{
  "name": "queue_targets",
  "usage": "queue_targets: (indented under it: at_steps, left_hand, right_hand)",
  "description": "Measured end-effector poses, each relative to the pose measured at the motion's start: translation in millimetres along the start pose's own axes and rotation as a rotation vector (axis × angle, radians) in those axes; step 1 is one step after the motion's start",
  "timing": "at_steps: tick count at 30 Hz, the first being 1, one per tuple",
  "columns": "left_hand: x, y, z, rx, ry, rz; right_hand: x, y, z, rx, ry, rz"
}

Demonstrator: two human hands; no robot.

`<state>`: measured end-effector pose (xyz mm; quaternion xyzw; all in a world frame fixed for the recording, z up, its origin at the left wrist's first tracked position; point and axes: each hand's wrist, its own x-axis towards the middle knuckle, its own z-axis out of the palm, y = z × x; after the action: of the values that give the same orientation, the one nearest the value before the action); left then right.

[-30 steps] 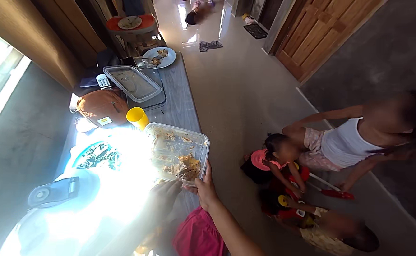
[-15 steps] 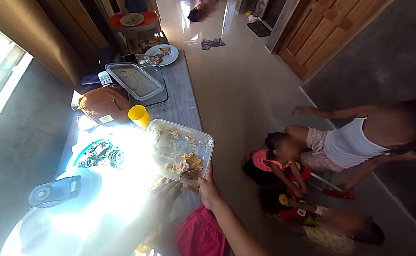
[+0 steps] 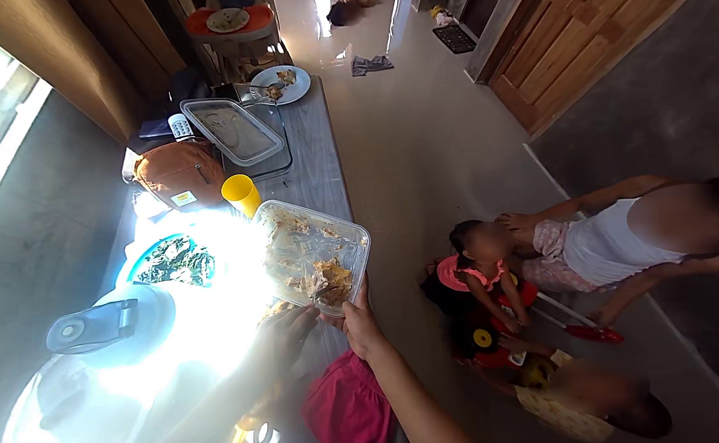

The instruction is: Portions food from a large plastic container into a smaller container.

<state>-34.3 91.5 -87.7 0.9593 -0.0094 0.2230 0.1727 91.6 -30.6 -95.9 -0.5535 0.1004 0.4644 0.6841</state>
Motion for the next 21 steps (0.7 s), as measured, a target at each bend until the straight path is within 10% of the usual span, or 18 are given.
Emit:
queue_targets:
  at_steps: [21]
  left_hand:
    - [32.1,17.1,18.1,-0.016,-0.106,-0.121]
  right_hand:
    - [-1.2,10.3,-0.2,0.038,0.009,-0.089]
